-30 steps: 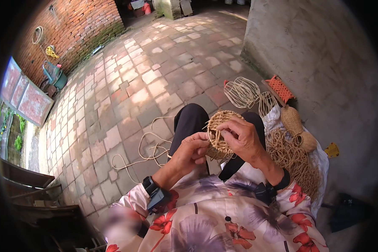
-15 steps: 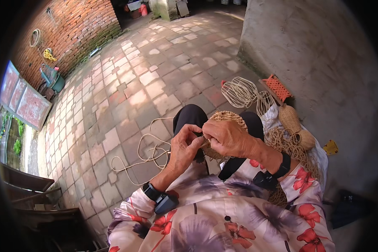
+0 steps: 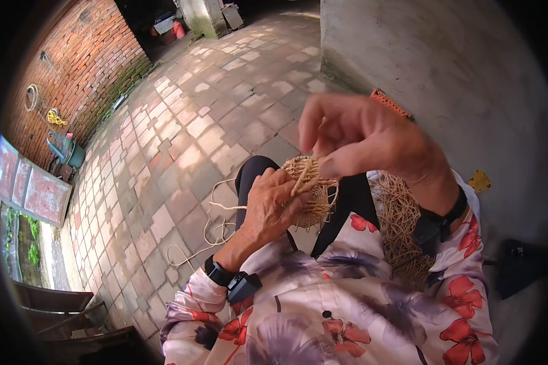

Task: Weaving a circular base of a basket using straw rope material.

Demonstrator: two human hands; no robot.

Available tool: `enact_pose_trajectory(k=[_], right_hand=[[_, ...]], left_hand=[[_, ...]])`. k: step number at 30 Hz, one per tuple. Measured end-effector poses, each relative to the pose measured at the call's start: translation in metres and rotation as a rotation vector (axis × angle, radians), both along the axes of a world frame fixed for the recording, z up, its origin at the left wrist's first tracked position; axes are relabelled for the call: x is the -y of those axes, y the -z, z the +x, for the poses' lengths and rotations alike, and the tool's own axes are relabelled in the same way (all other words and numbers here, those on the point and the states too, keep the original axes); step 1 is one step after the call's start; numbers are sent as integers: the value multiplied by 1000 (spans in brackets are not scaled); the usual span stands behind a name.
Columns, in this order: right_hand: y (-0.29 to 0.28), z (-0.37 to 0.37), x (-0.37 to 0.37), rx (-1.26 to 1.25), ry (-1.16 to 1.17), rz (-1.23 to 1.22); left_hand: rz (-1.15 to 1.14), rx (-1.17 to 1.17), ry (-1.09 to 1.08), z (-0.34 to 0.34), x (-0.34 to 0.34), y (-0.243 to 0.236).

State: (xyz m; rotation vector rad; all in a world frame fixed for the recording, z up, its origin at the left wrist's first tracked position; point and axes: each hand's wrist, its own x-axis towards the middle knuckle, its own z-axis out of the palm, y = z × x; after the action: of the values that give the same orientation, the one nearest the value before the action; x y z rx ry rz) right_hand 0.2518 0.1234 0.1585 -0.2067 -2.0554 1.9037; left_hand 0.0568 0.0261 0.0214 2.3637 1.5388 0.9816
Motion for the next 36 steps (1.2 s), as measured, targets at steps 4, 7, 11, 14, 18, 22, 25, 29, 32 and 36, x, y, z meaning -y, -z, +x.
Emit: enact_pose_trajectory(k=[4, 7, 11, 14, 18, 22, 25, 29, 32, 36], right_hand=[[-38, 18, 8, -254, 36, -17], [-15, 23, -4, -217, 329, 160], [90, 6, -18, 55, 316, 290], [126, -26, 7, 58, 321, 475], [146, -61, 27, 148, 343, 786], [151, -63, 17, 104, 302, 889], [103, -32, -2, 47, 432, -51], [30, 82, -59, -374, 1037, 201], [16, 276, -146, -348, 1456, 260], [71, 528, -182, -343, 2004, 546]], left_hand=[[-336, 1002, 47, -6, -2, -23], [-301, 1580, 248, -57, -5, -67], [-64, 1720, 137, -197, 15, -82], [23, 1678, -39, -290, 56, -69], [291, 1781, -369, -369, 132, -58], [305, 1549, -541, -368, 148, -48], [156, 750, -1145, -318, 125, -34], [85, 595, -1179, -329, 139, 5], [-12, 673, -1015, -304, 120, 11], [-166, 726, -821, -252, 76, 18]])
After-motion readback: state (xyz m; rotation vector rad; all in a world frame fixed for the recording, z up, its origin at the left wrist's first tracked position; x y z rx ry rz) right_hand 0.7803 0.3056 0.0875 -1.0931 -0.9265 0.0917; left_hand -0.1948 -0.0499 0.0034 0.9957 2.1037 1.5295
